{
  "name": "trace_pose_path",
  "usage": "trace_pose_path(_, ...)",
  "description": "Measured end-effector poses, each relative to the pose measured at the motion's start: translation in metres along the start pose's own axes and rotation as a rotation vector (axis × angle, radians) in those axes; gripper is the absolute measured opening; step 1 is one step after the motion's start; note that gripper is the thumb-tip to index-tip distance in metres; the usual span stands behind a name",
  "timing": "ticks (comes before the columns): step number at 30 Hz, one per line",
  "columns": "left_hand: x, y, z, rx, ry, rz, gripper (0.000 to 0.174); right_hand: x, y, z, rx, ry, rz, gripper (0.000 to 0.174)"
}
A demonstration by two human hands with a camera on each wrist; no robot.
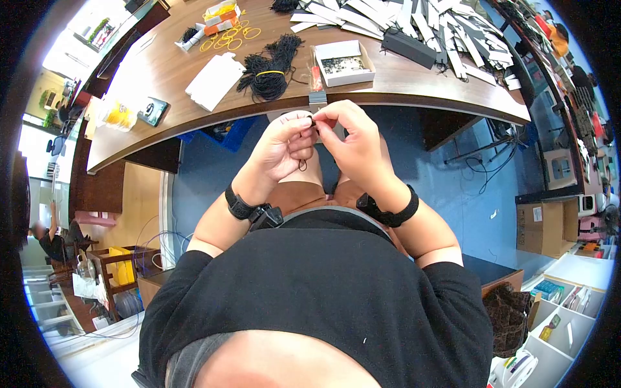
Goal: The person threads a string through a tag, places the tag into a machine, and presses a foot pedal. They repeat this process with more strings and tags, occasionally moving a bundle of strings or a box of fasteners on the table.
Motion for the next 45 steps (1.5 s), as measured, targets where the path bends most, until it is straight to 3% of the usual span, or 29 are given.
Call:
trace_pose_path(4,-0.002,0.001,0.001,-0.046,-0.033,0.041,0.008,0.001,0.001,-0.003,0.067,0.057,0.066,0.014)
trace_pose_path(7,-0.002,0.002,0.003,-0.075,-0.092,0.098,0.010,0.000,0.003,-0.004,-0.015,-0.014,0.042,0.014)
trace_pose_path(13,0.001,0.002,0.001,-0.153,-0.232,0.131,0.012,0.003,-0.001,0.003,0.215,0.226,0.152,0.010)
trace_pose_path(16,-0.002,0.005,0.006,-0.214,-0.384,0.140,0.010,0.004,-0.002,0.003,0.002,0.055,0.059,0.009)
trace_pose_path(19,-0.002,0.003,0.003,-0.386,-0.587,0.108,0.012,0.004,0.000,-0.001,-0.047,-0.029,0.045,0.007)
trace_pose_path(22,-0.008,0.005,0.002,-0.415,-0.705,0.085,0.013,0.005,0.001,0.000,-0.009,-0.028,0.081,0.007)
trace_pose_path(25,-0.012,0.006,0.001,-0.398,-0.673,0.088,0.014,0.008,0.002,0.003,-0.060,-0.041,0.045,0.006)
trace_pose_path(28,-0.010,0.007,0.001,-0.356,-0.688,0.075,0.014,0.010,0.005,0.012,-0.334,-0.400,-0.054,0.006)
trace_pose_path(34,-0.010,0.005,-0.001,-0.417,-0.716,0.066,0.014,0.013,0.007,0.027,-0.482,-0.716,-0.119,0.008)
trace_pose_path(40,-0.011,0.003,-0.001,-0.363,-0.637,0.112,0.013,0.008,0.007,0.040,-0.671,-1.161,-0.257,0.006)
trace_pose_path(43,-0.011,0.003,-0.002,-0.317,-0.576,0.129,0.011,0.006,0.006,0.038,-0.680,-1.251,-0.324,0.008)
trace_pose_path(45,-0.008,0.000,0.000,-0.292,-0.575,0.112,0.010,0.010,0.002,0.038,-0.567,-1.024,-0.193,0.009)
Point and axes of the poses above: each hand's wrist, its own y-axis away from the middle knuckle, its own x-axis out of the back of the hand, z = x × y, the point moved 2 cm from there along -y, towards the middle knuckle, and after that the axes turned 11 degrees about -x, right-handed, at the moved point
